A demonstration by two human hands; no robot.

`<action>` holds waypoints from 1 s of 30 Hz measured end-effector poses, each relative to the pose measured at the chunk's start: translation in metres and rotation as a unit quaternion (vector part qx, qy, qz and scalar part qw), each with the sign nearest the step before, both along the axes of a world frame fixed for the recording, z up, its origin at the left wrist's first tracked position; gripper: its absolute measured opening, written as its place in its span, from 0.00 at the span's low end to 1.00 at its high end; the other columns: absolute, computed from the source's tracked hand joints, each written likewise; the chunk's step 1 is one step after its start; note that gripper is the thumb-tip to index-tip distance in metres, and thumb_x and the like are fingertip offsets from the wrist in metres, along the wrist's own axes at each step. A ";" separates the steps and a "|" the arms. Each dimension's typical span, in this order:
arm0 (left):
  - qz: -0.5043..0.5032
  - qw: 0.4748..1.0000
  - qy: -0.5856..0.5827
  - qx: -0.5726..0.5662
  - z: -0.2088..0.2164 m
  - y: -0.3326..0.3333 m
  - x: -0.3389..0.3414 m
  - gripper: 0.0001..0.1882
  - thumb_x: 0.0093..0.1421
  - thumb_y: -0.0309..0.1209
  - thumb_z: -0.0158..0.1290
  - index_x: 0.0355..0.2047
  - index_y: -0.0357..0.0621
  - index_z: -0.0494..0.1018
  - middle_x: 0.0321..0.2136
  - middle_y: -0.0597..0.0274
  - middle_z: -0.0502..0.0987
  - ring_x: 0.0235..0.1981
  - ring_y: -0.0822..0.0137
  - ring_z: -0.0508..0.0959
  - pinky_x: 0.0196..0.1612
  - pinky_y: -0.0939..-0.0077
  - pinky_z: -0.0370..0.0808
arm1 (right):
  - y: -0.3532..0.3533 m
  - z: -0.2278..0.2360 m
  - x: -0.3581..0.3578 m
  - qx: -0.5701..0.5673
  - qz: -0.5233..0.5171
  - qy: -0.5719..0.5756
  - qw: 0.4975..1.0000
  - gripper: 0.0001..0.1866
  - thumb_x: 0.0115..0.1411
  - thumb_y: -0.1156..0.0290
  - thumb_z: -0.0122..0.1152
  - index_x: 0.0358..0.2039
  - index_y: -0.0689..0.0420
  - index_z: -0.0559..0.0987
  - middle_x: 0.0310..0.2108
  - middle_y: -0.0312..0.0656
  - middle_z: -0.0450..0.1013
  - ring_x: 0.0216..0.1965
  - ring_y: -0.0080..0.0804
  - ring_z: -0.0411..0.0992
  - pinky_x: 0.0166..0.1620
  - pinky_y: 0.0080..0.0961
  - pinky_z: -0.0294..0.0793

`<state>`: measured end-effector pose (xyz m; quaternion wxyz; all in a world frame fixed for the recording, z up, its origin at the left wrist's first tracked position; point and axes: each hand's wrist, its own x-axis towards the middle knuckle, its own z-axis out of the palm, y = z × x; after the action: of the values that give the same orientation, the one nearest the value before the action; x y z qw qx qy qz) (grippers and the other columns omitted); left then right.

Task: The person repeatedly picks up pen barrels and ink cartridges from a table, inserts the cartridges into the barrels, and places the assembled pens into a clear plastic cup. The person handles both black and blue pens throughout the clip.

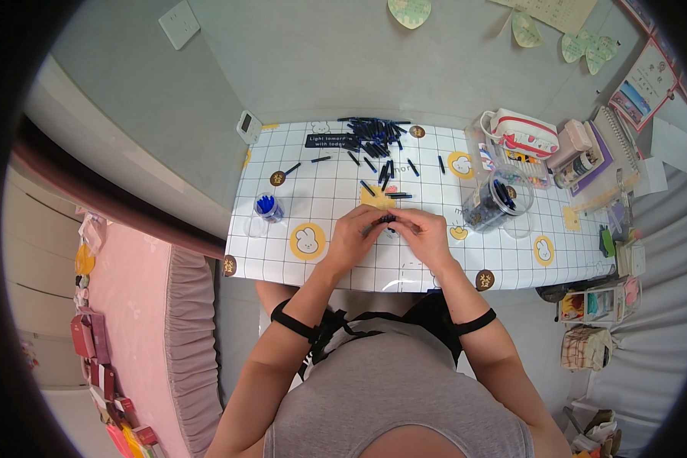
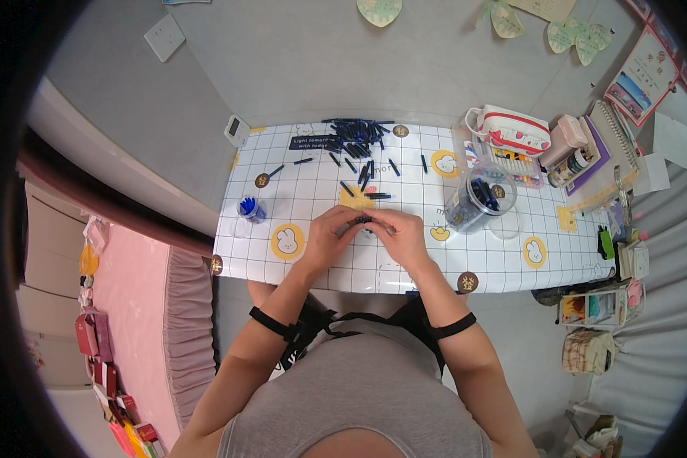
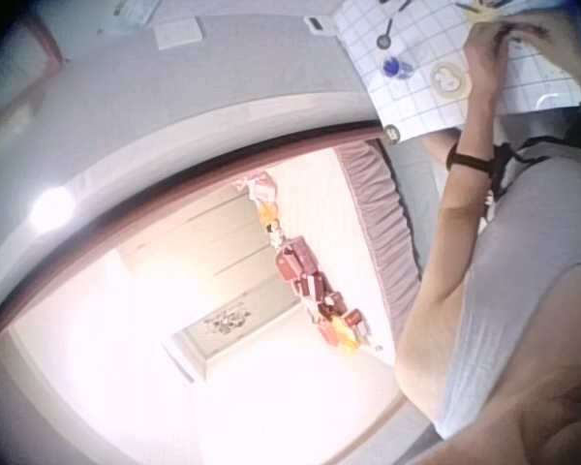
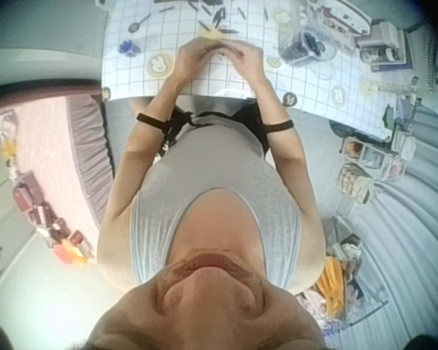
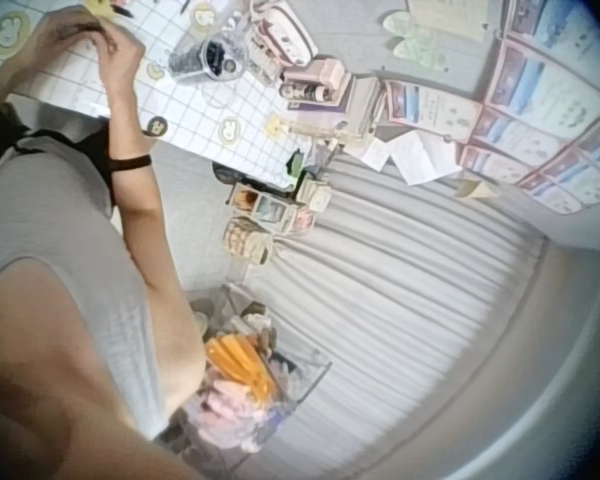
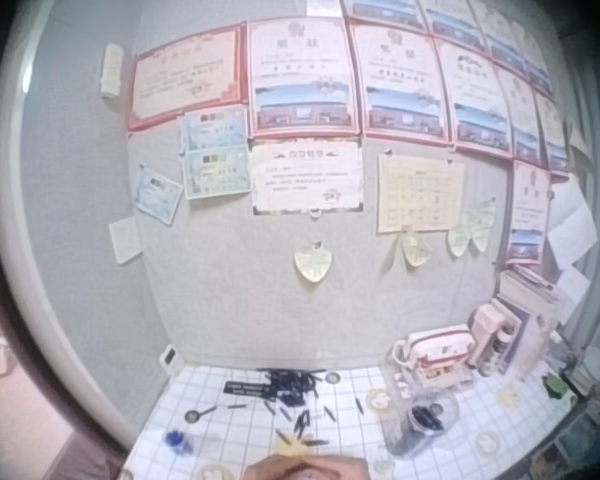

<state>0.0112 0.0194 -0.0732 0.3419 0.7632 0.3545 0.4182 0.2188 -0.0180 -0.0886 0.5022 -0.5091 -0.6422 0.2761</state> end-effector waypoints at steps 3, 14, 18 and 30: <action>-0.004 1.000 0.001 -0.005 0.001 0.000 0.000 0.13 0.67 0.20 0.67 0.51 0.37 0.86 0.44 0.55 0.87 0.40 0.60 0.89 0.40 0.71 0.85 | -0.001 0.000 0.000 -0.008 0.002 -0.006 1.000 0.23 0.61 0.81 0.80 0.57 0.54 0.90 0.44 0.46 0.89 0.41 0.31 0.89 0.42 0.24 0.87; -0.033 0.999 0.009 -0.011 -0.001 0.000 -0.002 0.15 0.69 0.22 0.66 0.55 0.37 0.85 0.47 0.51 0.87 0.42 0.53 0.88 0.44 0.67 0.85 | -0.001 -0.001 -0.002 -0.021 -0.025 0.014 0.999 0.21 0.59 0.80 0.81 0.54 0.58 0.90 0.44 0.44 0.89 0.44 0.33 0.90 0.47 0.28 0.91; -0.030 0.999 0.006 0.021 -0.001 0.000 -0.001 0.15 0.69 0.22 0.66 0.55 0.37 0.85 0.47 0.51 0.87 0.41 0.54 0.88 0.42 0.67 0.84 | -0.001 -0.001 -0.003 -0.022 -0.027 0.016 0.999 0.21 0.59 0.80 0.82 0.54 0.57 0.90 0.43 0.46 0.90 0.45 0.34 0.90 0.48 0.28 0.91; 0.007 0.999 -0.030 -0.023 -0.003 0.000 -0.001 0.16 0.61 0.20 0.73 0.51 0.37 0.88 0.42 0.55 0.89 0.40 0.62 0.90 0.41 0.73 0.88 | -0.001 0.001 -0.004 -0.036 -0.017 0.011 0.999 0.19 0.59 0.81 0.81 0.52 0.60 0.89 0.42 0.46 0.90 0.46 0.34 0.90 0.50 0.29 0.92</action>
<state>0.0102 0.0194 -0.0764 0.3668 0.7402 0.3586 0.4348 0.2152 -0.0193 -0.0872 0.4953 -0.5345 -0.6176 0.2957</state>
